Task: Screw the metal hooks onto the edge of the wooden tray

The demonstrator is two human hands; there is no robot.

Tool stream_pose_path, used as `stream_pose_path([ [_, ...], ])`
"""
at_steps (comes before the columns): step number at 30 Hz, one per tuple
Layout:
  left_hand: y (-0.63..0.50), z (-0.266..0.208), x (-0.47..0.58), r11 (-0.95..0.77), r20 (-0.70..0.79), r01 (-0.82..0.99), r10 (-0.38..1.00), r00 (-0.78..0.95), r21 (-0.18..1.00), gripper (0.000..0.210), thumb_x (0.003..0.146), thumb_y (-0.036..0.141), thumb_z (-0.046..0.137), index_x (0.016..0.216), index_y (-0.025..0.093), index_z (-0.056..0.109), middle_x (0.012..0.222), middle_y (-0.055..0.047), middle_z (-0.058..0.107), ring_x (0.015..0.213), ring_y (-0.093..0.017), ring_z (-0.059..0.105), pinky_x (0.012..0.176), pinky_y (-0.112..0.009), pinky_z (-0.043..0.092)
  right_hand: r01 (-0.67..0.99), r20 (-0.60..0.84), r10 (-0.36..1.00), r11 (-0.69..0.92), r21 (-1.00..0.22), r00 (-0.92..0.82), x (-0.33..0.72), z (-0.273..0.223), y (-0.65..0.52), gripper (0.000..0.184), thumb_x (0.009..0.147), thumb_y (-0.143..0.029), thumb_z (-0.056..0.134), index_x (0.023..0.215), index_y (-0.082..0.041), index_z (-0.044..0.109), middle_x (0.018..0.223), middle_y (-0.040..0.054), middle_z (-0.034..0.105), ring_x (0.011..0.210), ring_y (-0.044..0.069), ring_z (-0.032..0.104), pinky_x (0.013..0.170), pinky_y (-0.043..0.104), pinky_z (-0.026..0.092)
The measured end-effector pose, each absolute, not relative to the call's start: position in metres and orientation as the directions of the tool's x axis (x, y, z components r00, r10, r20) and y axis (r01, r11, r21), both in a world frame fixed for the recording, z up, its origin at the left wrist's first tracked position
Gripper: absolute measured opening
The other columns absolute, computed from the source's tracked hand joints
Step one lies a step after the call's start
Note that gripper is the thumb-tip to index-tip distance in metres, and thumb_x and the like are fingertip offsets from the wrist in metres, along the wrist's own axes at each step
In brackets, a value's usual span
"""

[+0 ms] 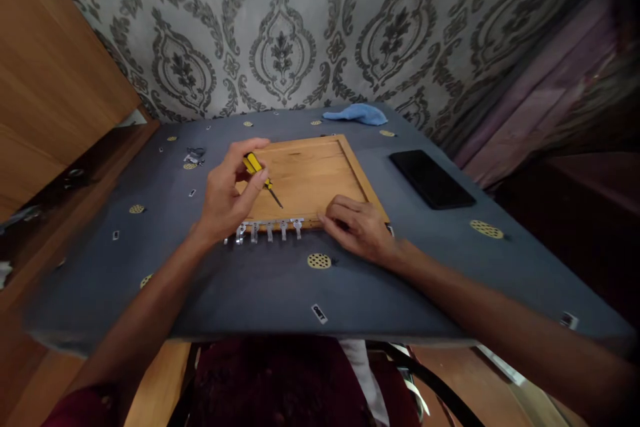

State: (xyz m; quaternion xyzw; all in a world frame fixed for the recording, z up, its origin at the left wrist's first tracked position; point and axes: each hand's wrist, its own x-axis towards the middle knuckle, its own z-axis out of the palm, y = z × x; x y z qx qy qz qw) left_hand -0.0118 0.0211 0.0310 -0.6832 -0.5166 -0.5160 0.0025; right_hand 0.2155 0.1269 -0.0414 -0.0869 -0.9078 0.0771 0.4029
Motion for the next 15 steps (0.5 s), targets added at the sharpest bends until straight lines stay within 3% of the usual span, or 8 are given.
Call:
stream_pose_path([
  [6, 0.020, 0.016, -0.058, -0.417, 0.701, 0.617, 0.631, -0.332, 0.667, 0.036, 0.088, 0.037, 0.068, 0.118, 0.022, 0.056, 0.082, 0.000, 0.064, 0.069, -0.012, 0.064, 0.057, -0.020, 0.053, 0.204, 0.708, 0.367, 0.929, -0.309, -0.603, 0.218, -0.036, 0.149, 0.041, 0.098, -0.030, 0.046, 0.059, -0.023, 0.036, 0.055, -0.0031, 0.045, 0.049, 0.011, 0.044, 0.052, 0.026, 0.034],
  [10, 0.018, 0.001, -0.085, -0.373, 0.655, 0.561, 0.594, -0.467, 0.739, 0.035, 0.086, 0.038, 0.069, 0.113, 0.020, 0.055, 0.078, 0.000, 0.064, 0.067, -0.012, 0.065, 0.053, -0.019, 0.052, 0.291, 0.661, 0.512, 0.858, -0.422, -0.549, 0.224, -0.024, 0.154, 0.045, 0.098, -0.041, 0.045, 0.058, -0.024, 0.038, 0.054, -0.0025, 0.044, 0.050, 0.012, 0.042, 0.054, 0.028, 0.034],
  [12, 0.016, -0.004, -0.091, -0.350, 0.645, 0.564, 0.586, -0.491, 0.748, 0.034, 0.087, 0.037, 0.068, 0.113, 0.020, 0.055, 0.078, 0.000, 0.064, 0.067, -0.012, 0.066, 0.052, -0.019, 0.051, 0.361, 0.608, 0.632, 0.774, -0.520, -0.480, 0.228, -0.020, 0.157, 0.049, 0.097, -0.049, 0.046, 0.056, -0.023, 0.039, 0.054, -0.0021, 0.043, 0.051, 0.011, 0.041, 0.054, 0.028, 0.033],
  [15, 0.013, -0.004, -0.091, -0.280, 0.644, 0.627, 0.594, -0.481, 0.727, 0.033, 0.089, 0.035, 0.066, 0.116, 0.020, 0.056, 0.081, 0.000, 0.064, 0.068, -0.012, 0.065, 0.053, -0.019, 0.050, 0.409, 0.571, 0.708, 0.707, -0.577, -0.416, 0.233, -0.021, 0.166, 0.052, 0.096, -0.055, 0.046, 0.056, -0.023, 0.039, 0.054, -0.0025, 0.040, 0.051, 0.010, 0.038, 0.052, 0.027, 0.031],
])
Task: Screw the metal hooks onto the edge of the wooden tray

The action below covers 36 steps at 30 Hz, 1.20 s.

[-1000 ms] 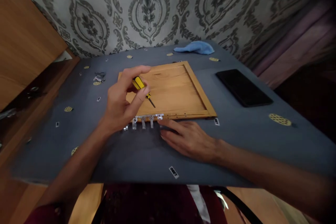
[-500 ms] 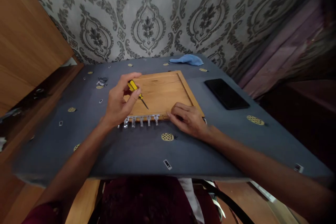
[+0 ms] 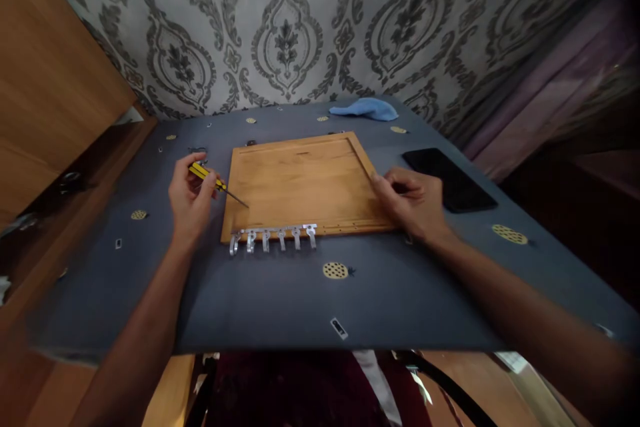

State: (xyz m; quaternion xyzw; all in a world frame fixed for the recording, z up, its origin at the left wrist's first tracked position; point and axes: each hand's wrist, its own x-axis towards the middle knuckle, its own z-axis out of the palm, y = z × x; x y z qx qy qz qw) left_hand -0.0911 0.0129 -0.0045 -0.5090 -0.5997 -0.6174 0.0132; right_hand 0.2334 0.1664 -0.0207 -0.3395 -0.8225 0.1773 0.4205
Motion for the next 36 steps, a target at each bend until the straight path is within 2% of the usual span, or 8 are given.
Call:
stream_pose_path([
  [3, 0.008, -0.002, -0.086, -0.201, 0.630, 0.694, 0.639, -0.442, 0.691, 0.033, 0.092, 0.032, 0.064, 0.122, 0.023, 0.055, 0.086, 0.000, 0.065, 0.069, -0.011, 0.064, 0.057, -0.021, 0.051, 0.448, 0.543, 0.745, 0.667, -0.596, -0.387, 0.238, -0.026, 0.177, 0.052, 0.093, -0.054, 0.051, 0.054, -0.022, 0.041, 0.051, -0.0037, 0.037, 0.049, 0.010, 0.036, 0.050, 0.027, 0.029],
  [6, 0.001, -0.003, -0.081, -0.139, 0.599, 0.714, 0.666, -0.445, 0.686, 0.033, 0.093, 0.029, 0.063, 0.125, 0.026, 0.055, 0.098, -0.002, 0.067, 0.081, -0.013, 0.068, 0.069, -0.024, 0.055, 0.484, 0.524, 0.773, 0.633, -0.603, -0.358, 0.244, -0.030, 0.187, 0.054, 0.091, -0.056, 0.055, 0.051, -0.021, 0.044, 0.048, -0.0032, 0.040, 0.045, 0.010, 0.039, 0.048, 0.027, 0.030],
  [10, -0.009, -0.013, -0.076, -0.069, 0.560, 0.713, 0.673, -0.483, 0.698, 0.032, 0.094, 0.022, 0.060, 0.125, 0.027, 0.053, 0.100, -0.002, 0.066, 0.088, -0.016, 0.070, 0.076, -0.027, 0.058, 0.585, 0.515, 0.775, 0.622, -0.521, -0.366, 0.250, -0.031, 0.195, 0.053, 0.090, -0.062, 0.055, 0.055, -0.023, 0.054, 0.050, -0.0007, 0.054, 0.043, 0.014, 0.053, 0.045, 0.028, 0.037],
  [14, -0.010, -0.023, -0.081, -0.063, 0.567, 0.704, 0.646, -0.511, 0.707, 0.028, 0.095, 0.021, 0.057, 0.122, 0.027, 0.054, 0.096, -0.002, 0.066, 0.082, -0.016, 0.070, 0.072, -0.027, 0.060, 0.594, 0.477, 0.810, 0.579, -0.559, -0.341, 0.253, -0.038, 0.203, 0.051, 0.088, -0.067, 0.052, 0.057, -0.027, 0.060, 0.053, 0.0002, 0.061, 0.044, 0.018, 0.060, 0.044, 0.030, 0.045],
  [18, -0.005, -0.016, -0.092, -0.026, 0.531, 0.697, 0.668, -0.522, 0.717, 0.025, 0.094, 0.026, 0.058, 0.119, 0.027, 0.055, 0.094, -0.001, 0.067, 0.079, -0.015, 0.069, 0.069, -0.024, 0.058, 0.560, 0.468, 0.790, 0.612, -0.558, -0.396, 0.254, -0.038, 0.208, 0.055, 0.086, -0.073, 0.050, 0.057, -0.028, 0.062, 0.054, 0.0010, 0.063, 0.044, 0.019, 0.062, 0.043, 0.030, 0.045],
  [24, -0.007, -0.006, -0.091, -0.053, 0.515, 0.684, 0.700, -0.494, 0.728, 0.024, 0.090, 0.033, 0.064, 0.112, 0.024, 0.058, 0.093, 0.000, 0.066, 0.075, -0.013, 0.066, 0.068, -0.023, 0.053, 0.515, 0.498, 0.734, 0.679, -0.523, -0.461, 0.246, -0.032, 0.203, 0.057, 0.089, -0.068, 0.048, 0.055, -0.023, 0.053, 0.052, 0.0019, 0.056, 0.047, 0.017, 0.055, 0.049, 0.030, 0.041],
  [30, -0.001, -0.011, -0.084, -0.116, 0.475, 0.619, 0.754, -0.455, 0.777, 0.028, 0.090, 0.035, 0.061, 0.115, 0.022, 0.056, 0.090, 0.000, 0.065, 0.075, -0.014, 0.065, 0.067, -0.024, 0.053, 0.561, 0.525, 0.790, 0.603, -0.567, -0.319, 0.244, -0.039, 0.208, 0.056, 0.086, -0.066, 0.041, 0.049, -0.023, 0.041, 0.048, -0.0010, 0.039, 0.047, 0.014, 0.039, 0.048, 0.030, 0.030],
  [36, 0.013, -0.022, -0.090, -0.095, 0.424, 0.585, 0.782, -0.457, 0.805, 0.028, 0.096, 0.038, 0.059, 0.113, 0.016, 0.057, 0.093, -0.003, 0.064, 0.076, -0.013, 0.064, 0.070, -0.029, 0.057, 0.562, 0.527, 0.822, 0.547, -0.621, -0.217, 0.244, -0.040, 0.214, 0.054, 0.082, -0.065, 0.041, 0.048, -0.024, 0.038, 0.048, -0.0018, 0.032, 0.047, 0.013, 0.034, 0.047, 0.031, 0.027],
])
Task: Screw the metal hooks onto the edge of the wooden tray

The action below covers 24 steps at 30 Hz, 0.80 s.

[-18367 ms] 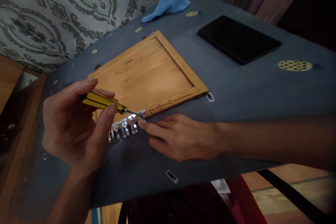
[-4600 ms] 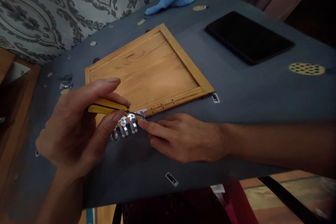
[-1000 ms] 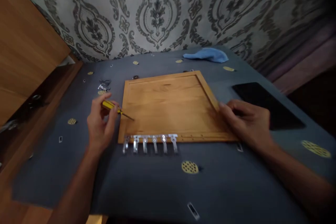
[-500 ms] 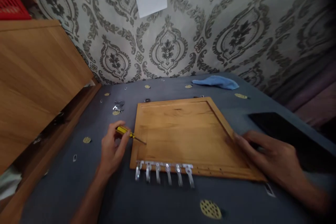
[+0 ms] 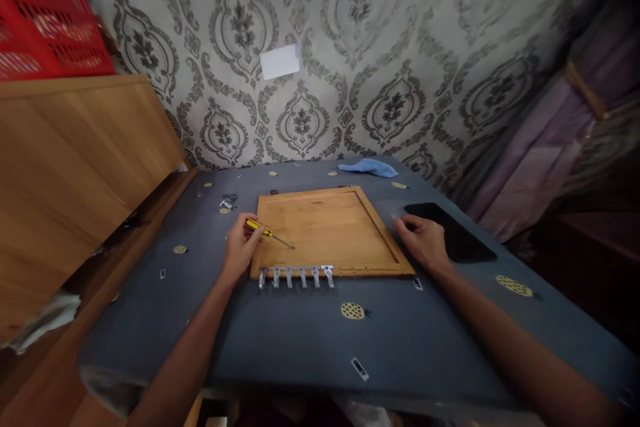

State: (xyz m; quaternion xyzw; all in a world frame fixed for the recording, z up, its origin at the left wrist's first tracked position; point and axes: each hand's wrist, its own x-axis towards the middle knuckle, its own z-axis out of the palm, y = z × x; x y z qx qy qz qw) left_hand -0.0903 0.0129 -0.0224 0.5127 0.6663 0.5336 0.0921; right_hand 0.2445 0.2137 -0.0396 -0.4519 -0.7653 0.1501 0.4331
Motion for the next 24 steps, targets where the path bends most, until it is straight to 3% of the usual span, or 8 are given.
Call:
stream_pose_path([
  [5, 0.017, -0.028, -0.110, 0.010, 0.360, 0.656, 0.830, -0.427, 0.755, 0.032, 0.096, 0.038, 0.061, 0.118, 0.014, 0.061, 0.111, -0.008, 0.064, 0.094, -0.018, 0.065, 0.081, -0.037, 0.058, 0.549, 0.506, 0.837, 0.527, -0.648, -0.207, 0.246, -0.040, 0.217, 0.055, 0.080, -0.066, 0.044, 0.046, -0.024, 0.037, 0.045, -0.0022, 0.031, 0.045, 0.013, 0.033, 0.046, 0.030, 0.026],
  [14, 0.017, -0.034, -0.107, 0.059, 0.308, 0.825, 0.911, -0.274, 0.562, 0.031, 0.096, 0.039, 0.061, 0.115, 0.015, 0.062, 0.115, -0.008, 0.064, 0.100, -0.020, 0.064, 0.088, -0.041, 0.056, 0.543, 0.485, 0.848, 0.516, -0.662, -0.215, 0.246, -0.040, 0.218, 0.050, 0.079, -0.059, 0.049, 0.045, -0.024, 0.041, 0.043, -0.0009, 0.036, 0.045, 0.014, 0.035, 0.047, 0.031, 0.027],
  [19, 0.015, -0.030, -0.105, 0.025, 0.345, 0.804, 0.895, -0.283, 0.595, 0.024, 0.087, 0.039, 0.068, 0.087, 0.016, 0.064, 0.088, -0.003, 0.066, 0.086, -0.018, 0.061, 0.083, -0.035, 0.051, 0.559, 0.463, 0.860, 0.496, -0.664, -0.214, 0.245, -0.047, 0.216, 0.045, 0.083, -0.053, 0.048, 0.050, -0.024, 0.040, 0.049, -0.0018, 0.034, 0.051, 0.013, 0.033, 0.052, 0.031, 0.027],
  [24, 0.016, -0.023, -0.100, -0.066, 0.463, 0.731, 0.812, -0.356, 0.679, 0.023, 0.082, 0.040, 0.065, 0.091, 0.018, 0.064, 0.085, -0.002, 0.066, 0.078, -0.017, 0.061, 0.070, -0.027, 0.048, 0.522, 0.521, 0.815, 0.570, -0.635, -0.256, 0.244, -0.039, 0.206, 0.038, 0.085, -0.046, 0.050, 0.056, -0.023, 0.043, 0.054, -0.0004, 0.043, 0.055, 0.013, 0.038, 0.055, 0.031, 0.031],
])
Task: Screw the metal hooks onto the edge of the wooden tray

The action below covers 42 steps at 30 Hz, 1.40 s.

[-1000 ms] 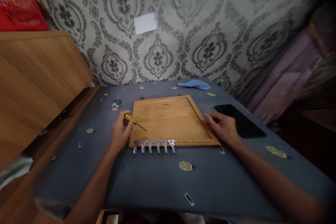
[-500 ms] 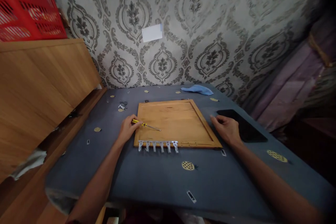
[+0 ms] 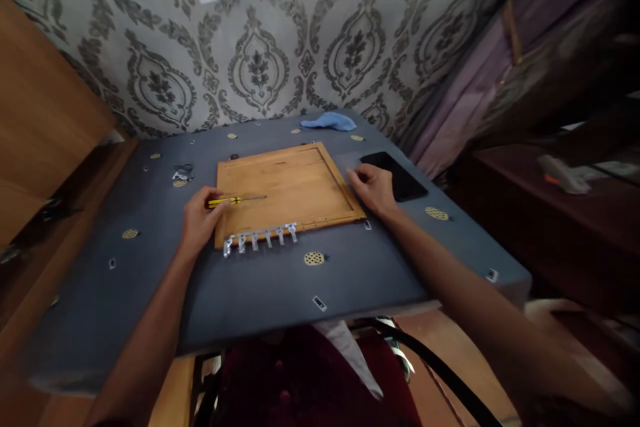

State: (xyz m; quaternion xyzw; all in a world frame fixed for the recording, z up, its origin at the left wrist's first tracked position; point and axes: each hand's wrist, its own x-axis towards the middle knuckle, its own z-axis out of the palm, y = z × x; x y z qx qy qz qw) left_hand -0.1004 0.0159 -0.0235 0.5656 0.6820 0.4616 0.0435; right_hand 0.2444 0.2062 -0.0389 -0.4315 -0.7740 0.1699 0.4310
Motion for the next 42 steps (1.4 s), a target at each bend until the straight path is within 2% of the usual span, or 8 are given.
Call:
stream_pose_path([
  [6, 0.020, 0.007, -0.069, -0.206, 0.603, 0.735, 0.728, -0.326, 0.646, 0.020, 0.083, 0.038, 0.066, 0.088, 0.018, 0.063, 0.084, -0.001, 0.062, 0.074, -0.014, 0.060, 0.068, -0.025, 0.048, 0.323, 0.565, 0.680, 0.727, -0.606, -0.468, 0.216, -0.003, 0.163, 0.031, 0.093, -0.045, 0.053, 0.090, -0.019, 0.069, 0.081, 0.0053, 0.067, 0.068, 0.015, 0.059, 0.059, 0.027, 0.044],
  [10, 0.023, 0.039, -0.029, -0.307, 0.668, 0.789, 0.725, -0.169, 0.533, 0.013, 0.084, 0.032, 0.071, 0.086, 0.020, 0.066, 0.084, 0.001, 0.064, 0.078, -0.013, 0.060, 0.073, -0.025, 0.048, 0.056, 0.572, 0.465, 0.806, -0.589, -0.676, 0.183, 0.019, 0.130, 0.034, 0.094, -0.038, 0.059, 0.123, -0.020, 0.065, 0.111, 0.0080, 0.067, 0.068, 0.011, 0.059, 0.060, 0.025, 0.048],
  [15, 0.028, 0.054, 0.007, -0.491, 0.757, 0.813, 0.646, 0.098, 0.313, 0.005, 0.092, 0.023, 0.065, 0.093, 0.019, 0.063, 0.087, 0.000, 0.065, 0.082, -0.013, 0.062, 0.076, -0.025, 0.051, -0.034, 0.593, 0.368, 0.831, -0.556, -0.717, 0.167, 0.029, 0.117, 0.020, 0.098, -0.030, 0.055, 0.109, -0.017, 0.066, 0.088, 0.0028, 0.066, 0.070, 0.012, 0.057, 0.063, 0.024, 0.044],
  [20, 0.033, 0.036, 0.005, -0.471, 0.619, 0.631, 0.785, -0.019, 0.616, 0.048, 0.088, 0.034, 0.070, 0.128, 0.022, 0.047, 0.100, -0.002, 0.065, 0.088, -0.014, 0.066, 0.084, -0.030, 0.054, -0.047, 0.613, 0.494, 0.754, -0.655, -0.616, 0.178, 0.026, 0.125, 0.023, 0.097, -0.040, 0.058, 0.092, -0.018, 0.064, 0.073, -0.0020, 0.059, 0.063, 0.010, 0.052, 0.056, 0.023, 0.040],
  [22, 0.031, 0.024, 0.000, -0.407, 0.502, 0.665, 0.863, 0.055, 0.626, 0.062, 0.084, 0.042, 0.074, 0.134, 0.023, 0.042, 0.102, -0.003, 0.066, 0.096, -0.018, 0.067, 0.088, -0.035, 0.053, -0.070, 0.606, 0.595, 0.681, -0.729, -0.528, 0.182, 0.026, 0.128, 0.027, 0.094, -0.045, 0.063, 0.088, -0.019, 0.063, 0.070, -0.0032, 0.058, 0.057, 0.008, 0.052, 0.052, 0.023, 0.040],
  [27, 0.021, 0.001, -0.004, -0.354, 0.283, 0.848, 0.925, 0.255, 0.393, 0.073, 0.082, 0.053, 0.074, 0.137, 0.020, 0.039, 0.121, -0.011, 0.064, 0.114, -0.028, 0.061, 0.097, -0.046, 0.048, -0.188, 0.560, 0.770, 0.528, -0.828, -0.305, 0.183, 0.022, 0.125, 0.033, 0.090, -0.052, 0.066, 0.082, -0.021, 0.060, 0.072, -0.0026, 0.063, 0.050, 0.007, 0.053, 0.046, 0.023, 0.043],
  [34, -0.006, 0.001, 0.043, -0.577, 0.454, 0.816, 0.723, 0.520, -0.015, 0.027, 0.101, 0.040, 0.050, 0.109, 0.014, 0.056, 0.089, -0.005, 0.065, 0.087, -0.023, 0.061, 0.078, -0.038, 0.048, -0.214, 0.476, 0.843, 0.432, -0.876, -0.250, 0.177, 0.000, 0.109, 0.030, 0.090, -0.052, 0.065, 0.088, -0.022, 0.057, 0.074, -0.0027, 0.064, 0.047, 0.006, 0.050, 0.043, 0.023, 0.044],
  [42, 0.003, -0.025, 0.091, -0.847, 0.204, 0.530, 0.523, 0.828, 0.021, 0.006, 0.094, 0.018, 0.057, 0.088, 0.018, 0.058, 0.078, -0.001, 0.064, 0.074, -0.017, 0.062, 0.051, -0.029, 0.036, -0.205, 0.443, 0.845, 0.396, -0.895, -0.299, 0.177, -0.007, 0.107, 0.030, 0.090, -0.051, 0.065, 0.092, -0.022, 0.056, 0.077, -0.0022, 0.066, 0.047, 0.007, 0.051, 0.043, 0.023, 0.045],
])
